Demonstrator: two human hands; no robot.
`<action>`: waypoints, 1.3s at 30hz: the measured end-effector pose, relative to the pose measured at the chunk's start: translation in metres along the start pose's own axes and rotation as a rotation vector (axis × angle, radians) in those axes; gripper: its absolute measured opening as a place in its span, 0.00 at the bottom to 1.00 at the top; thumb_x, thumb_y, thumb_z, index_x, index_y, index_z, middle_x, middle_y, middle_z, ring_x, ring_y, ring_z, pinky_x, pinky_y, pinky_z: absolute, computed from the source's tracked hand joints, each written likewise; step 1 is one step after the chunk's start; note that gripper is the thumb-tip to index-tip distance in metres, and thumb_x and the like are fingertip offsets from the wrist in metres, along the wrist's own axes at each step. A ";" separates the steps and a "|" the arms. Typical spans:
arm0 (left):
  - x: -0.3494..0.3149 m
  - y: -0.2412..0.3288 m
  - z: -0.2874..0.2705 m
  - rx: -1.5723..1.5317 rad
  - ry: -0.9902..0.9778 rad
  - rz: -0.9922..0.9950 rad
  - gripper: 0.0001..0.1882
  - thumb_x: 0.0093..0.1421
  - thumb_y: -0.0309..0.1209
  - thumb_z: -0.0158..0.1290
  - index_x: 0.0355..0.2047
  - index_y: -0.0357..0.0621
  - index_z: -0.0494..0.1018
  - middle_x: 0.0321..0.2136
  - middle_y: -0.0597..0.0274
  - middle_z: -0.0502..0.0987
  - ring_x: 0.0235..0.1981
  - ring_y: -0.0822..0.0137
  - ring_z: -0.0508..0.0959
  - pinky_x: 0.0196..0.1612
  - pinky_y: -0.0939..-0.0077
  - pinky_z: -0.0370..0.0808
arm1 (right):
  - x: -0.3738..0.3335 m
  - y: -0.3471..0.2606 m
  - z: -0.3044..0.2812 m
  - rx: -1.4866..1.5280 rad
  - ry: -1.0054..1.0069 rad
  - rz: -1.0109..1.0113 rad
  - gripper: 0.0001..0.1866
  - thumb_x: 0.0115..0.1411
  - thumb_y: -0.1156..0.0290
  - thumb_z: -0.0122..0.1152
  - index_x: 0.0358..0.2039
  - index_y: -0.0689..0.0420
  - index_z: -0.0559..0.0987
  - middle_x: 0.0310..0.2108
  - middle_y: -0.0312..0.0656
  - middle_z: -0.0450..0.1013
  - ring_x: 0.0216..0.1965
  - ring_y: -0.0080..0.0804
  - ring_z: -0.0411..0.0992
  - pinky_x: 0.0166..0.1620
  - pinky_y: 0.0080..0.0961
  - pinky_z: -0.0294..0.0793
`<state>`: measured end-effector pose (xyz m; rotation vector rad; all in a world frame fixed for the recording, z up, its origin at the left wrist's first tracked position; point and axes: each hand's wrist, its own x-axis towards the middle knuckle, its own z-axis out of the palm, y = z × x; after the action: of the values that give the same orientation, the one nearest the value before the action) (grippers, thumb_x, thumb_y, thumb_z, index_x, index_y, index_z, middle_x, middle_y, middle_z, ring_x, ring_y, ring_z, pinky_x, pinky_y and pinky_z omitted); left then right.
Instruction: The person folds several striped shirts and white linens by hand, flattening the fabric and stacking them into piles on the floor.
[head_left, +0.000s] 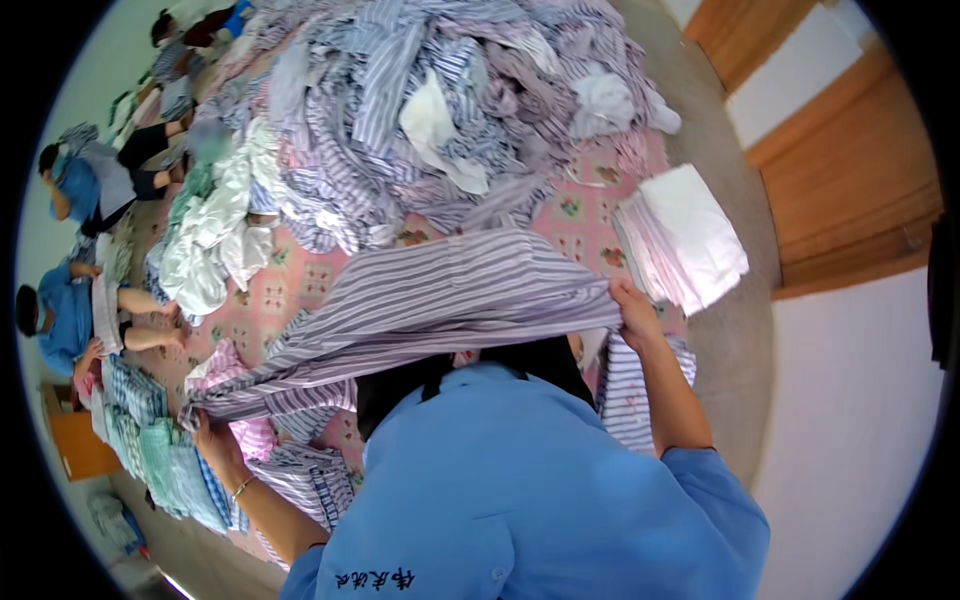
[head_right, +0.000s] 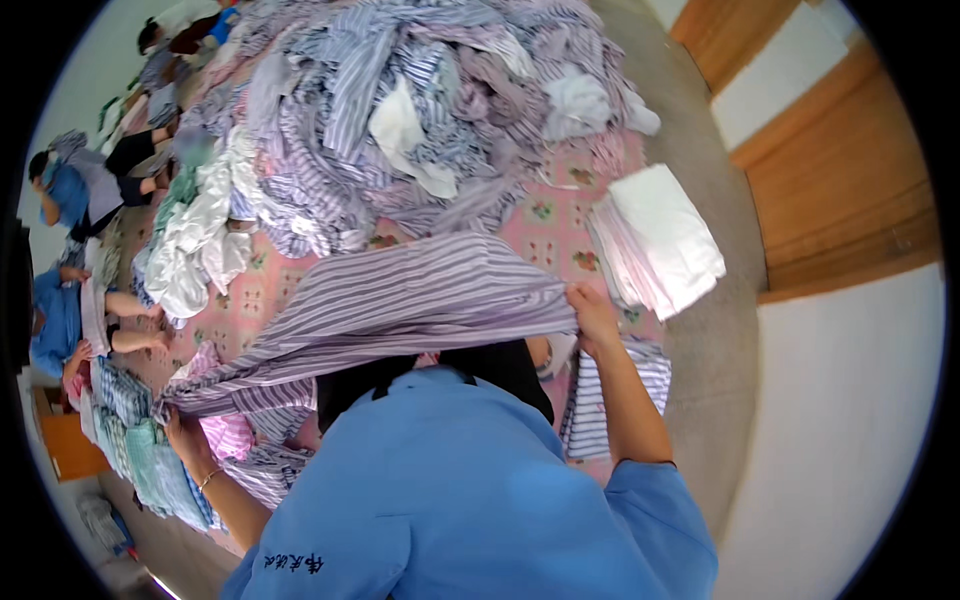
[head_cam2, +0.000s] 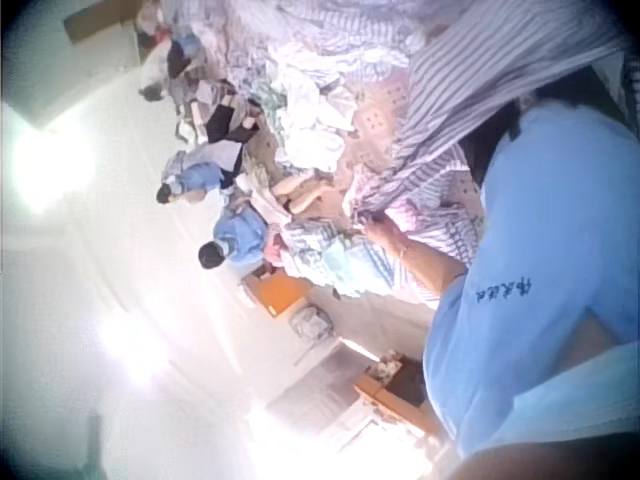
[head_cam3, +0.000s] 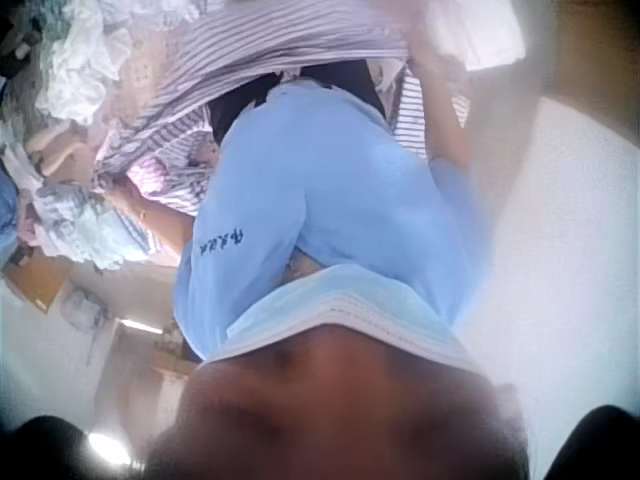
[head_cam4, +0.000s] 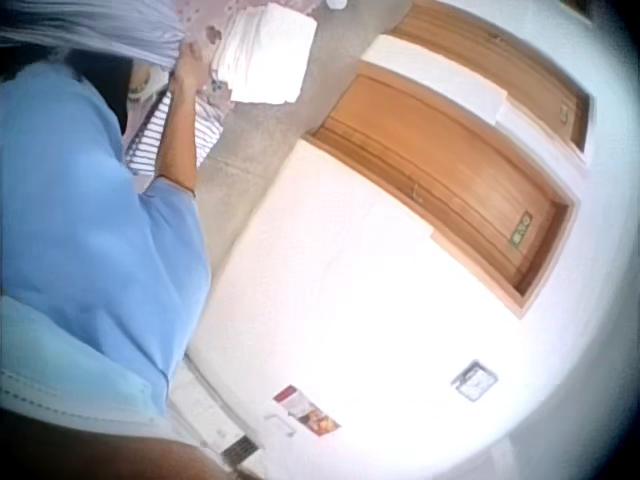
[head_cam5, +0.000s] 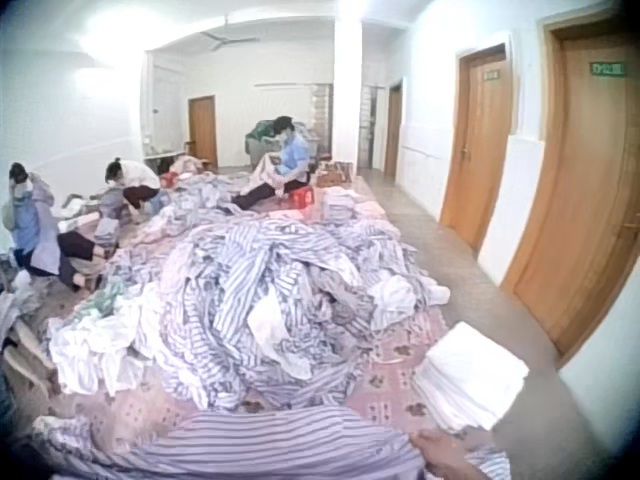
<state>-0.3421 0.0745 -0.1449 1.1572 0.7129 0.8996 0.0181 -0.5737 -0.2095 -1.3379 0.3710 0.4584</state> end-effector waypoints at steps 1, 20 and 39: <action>-0.005 0.001 0.016 0.030 0.043 -0.020 0.15 0.61 0.30 0.47 0.46 0.33 0.67 0.45 0.59 0.70 0.45 0.68 0.68 0.50 0.72 0.63 | 0.000 0.002 0.000 0.002 0.006 0.016 0.08 0.61 0.66 0.51 0.34 0.56 0.73 0.29 0.32 0.71 0.33 0.21 0.68 0.39 0.20 0.67; 0.010 0.016 0.042 -0.111 -0.033 -0.060 0.19 0.61 0.29 0.46 0.50 0.31 0.64 0.50 0.54 0.68 0.51 0.62 0.67 0.56 0.69 0.61 | -0.014 -0.006 0.023 -0.563 -0.218 -0.231 0.11 0.54 0.67 0.62 0.35 0.58 0.75 0.27 0.35 0.73 0.27 0.20 0.70 0.35 0.18 0.69; 0.022 0.016 0.081 -0.211 -0.141 0.005 0.18 0.59 0.26 0.48 0.49 0.32 0.65 0.47 0.55 0.70 0.49 0.64 0.69 0.54 0.68 0.62 | -0.012 -0.012 0.041 -0.905 -0.330 -0.167 0.18 0.48 0.70 0.64 0.41 0.60 0.75 0.32 0.40 0.74 0.35 0.26 0.71 0.40 0.23 0.70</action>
<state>-0.2667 0.0596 -0.1085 1.0232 0.4884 0.8667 0.0137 -0.5367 -0.1847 -2.0993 -0.2705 0.7358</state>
